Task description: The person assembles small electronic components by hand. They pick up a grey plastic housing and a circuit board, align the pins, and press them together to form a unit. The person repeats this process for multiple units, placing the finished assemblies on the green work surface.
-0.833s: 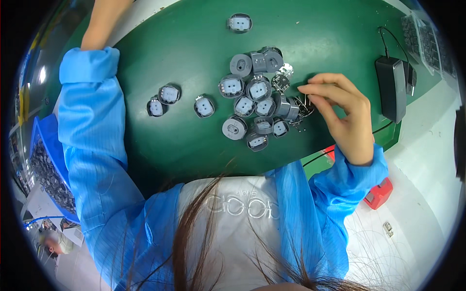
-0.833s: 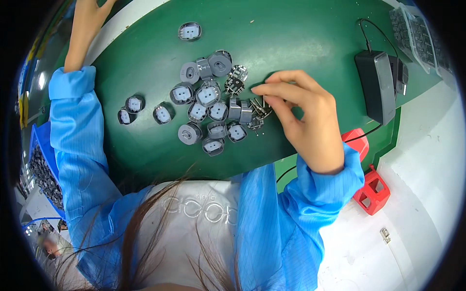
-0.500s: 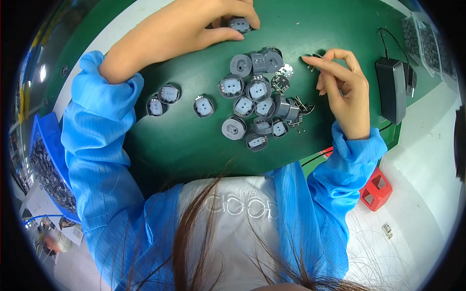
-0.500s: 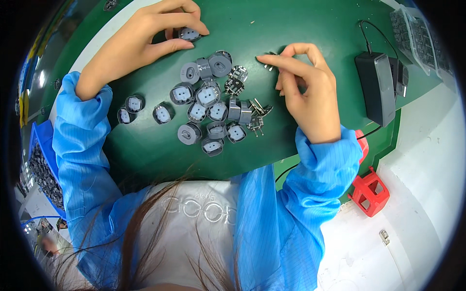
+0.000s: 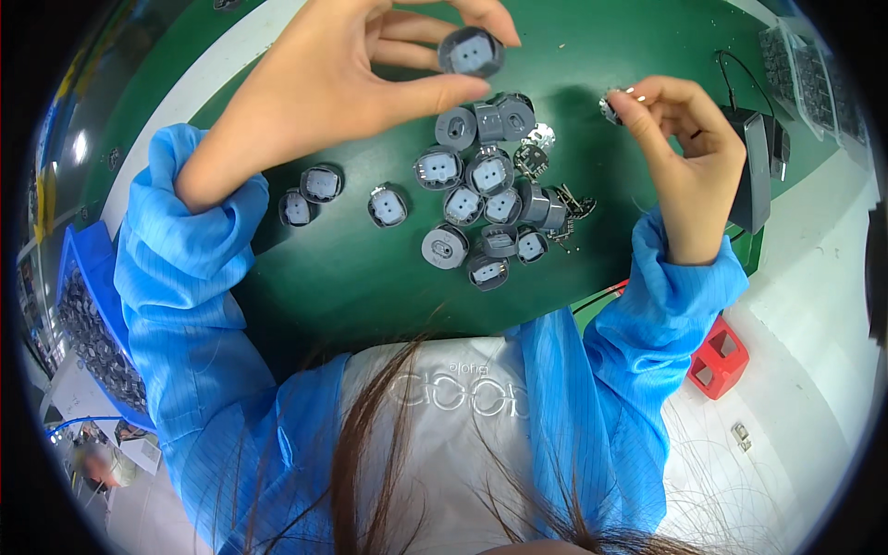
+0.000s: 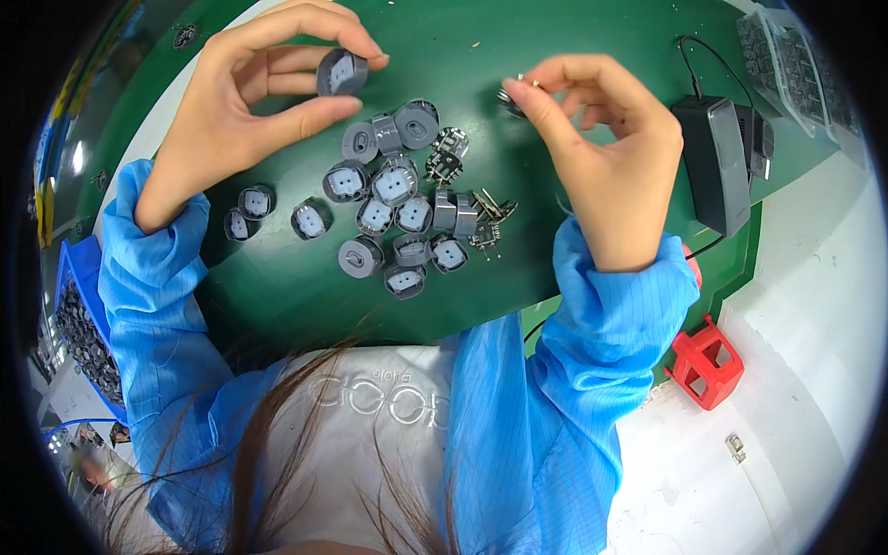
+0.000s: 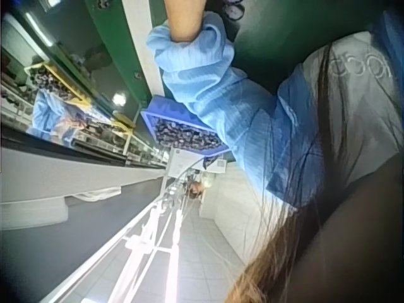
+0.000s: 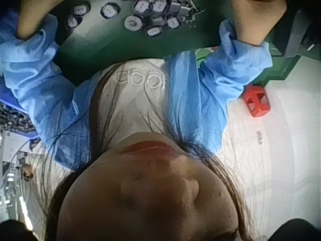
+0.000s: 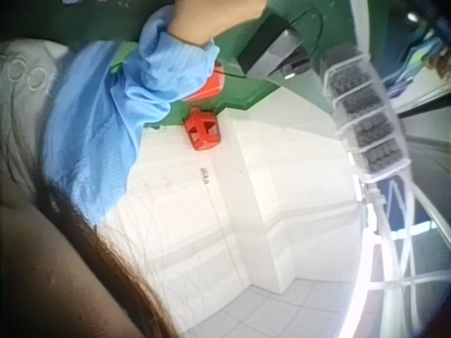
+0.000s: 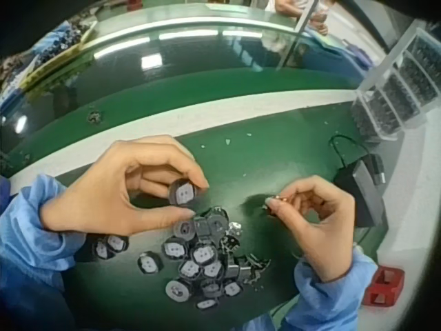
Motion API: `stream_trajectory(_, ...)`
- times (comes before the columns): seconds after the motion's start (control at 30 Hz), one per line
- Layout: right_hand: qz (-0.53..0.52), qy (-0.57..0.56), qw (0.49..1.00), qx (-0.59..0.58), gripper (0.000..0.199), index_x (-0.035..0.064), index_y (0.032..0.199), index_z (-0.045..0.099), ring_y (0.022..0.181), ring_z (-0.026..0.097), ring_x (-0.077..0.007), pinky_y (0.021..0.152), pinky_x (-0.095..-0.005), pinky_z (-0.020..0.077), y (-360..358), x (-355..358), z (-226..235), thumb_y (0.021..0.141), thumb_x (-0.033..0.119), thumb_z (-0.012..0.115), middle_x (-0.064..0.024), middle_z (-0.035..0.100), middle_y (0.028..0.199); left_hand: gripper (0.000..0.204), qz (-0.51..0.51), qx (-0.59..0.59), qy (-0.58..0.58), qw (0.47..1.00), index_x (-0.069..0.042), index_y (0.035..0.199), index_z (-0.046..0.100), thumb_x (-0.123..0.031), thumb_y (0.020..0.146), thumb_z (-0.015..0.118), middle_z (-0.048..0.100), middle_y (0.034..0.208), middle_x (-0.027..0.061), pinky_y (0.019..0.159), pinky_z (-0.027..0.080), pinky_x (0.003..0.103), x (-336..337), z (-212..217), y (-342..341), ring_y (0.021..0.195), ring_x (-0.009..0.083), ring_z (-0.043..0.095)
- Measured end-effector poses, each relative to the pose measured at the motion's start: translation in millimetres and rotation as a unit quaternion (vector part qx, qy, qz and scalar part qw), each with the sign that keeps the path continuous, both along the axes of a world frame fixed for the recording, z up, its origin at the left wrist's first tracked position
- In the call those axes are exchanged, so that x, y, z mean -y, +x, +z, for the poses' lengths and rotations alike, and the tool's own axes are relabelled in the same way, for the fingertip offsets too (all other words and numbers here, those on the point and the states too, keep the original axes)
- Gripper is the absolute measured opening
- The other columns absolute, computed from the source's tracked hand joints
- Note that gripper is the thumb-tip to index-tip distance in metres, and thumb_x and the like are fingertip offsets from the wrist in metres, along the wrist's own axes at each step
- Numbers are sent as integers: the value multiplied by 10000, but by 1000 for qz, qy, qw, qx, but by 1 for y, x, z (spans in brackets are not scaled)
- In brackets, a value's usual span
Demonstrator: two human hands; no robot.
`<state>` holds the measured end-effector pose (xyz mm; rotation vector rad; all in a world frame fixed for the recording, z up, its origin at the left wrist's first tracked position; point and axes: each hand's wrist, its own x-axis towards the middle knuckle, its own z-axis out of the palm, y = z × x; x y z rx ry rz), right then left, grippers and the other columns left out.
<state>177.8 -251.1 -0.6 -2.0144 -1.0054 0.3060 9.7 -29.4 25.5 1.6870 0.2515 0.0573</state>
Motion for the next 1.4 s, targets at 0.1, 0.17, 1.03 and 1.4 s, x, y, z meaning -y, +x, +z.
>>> stream_trajectory(0.1,25,115,976,-186,170,-30,1073,690,898,648,-126,792,-246,506,-28,-18,24,906,-13,717,-71,697,962,242,27,-22,31,999,30,1033,696,78,799,742,691,1072,105,793,554,215,9,12,2,994,141,685)
stream_trajectory(0.17,77,140,974,-160,164,-41,1068,691,925,661,-141,827,-265,525,-30,-23,19,904,-37,702,-80,700,965,273,9,58,89,994,26,1046,690,76,790,769,692,1123,104,839,583,261,7,-7,-6,1013,162,692)
stream_trajectory(1.03,62,137,987,57,130,-51,927,710,849,704,-157,817,-292,615,-57,-57,19,822,-127,723,-80,721,904,360,59,58,-8,997,81,1126,639,163,792,744,706,1090,155,911,616,346,8,-24,-14,1004,236,726)
stream_trajectory(1.4,87,57,967,232,236,-16,1085,651,925,683,-186,802,-292,554,-67,-71,34,858,-77,670,-132,686,1011,269,48,23,-99,994,76,1110,646,68,856,735,696,1123,126,963,567,318,-5,-29,-14,1076,194,694)
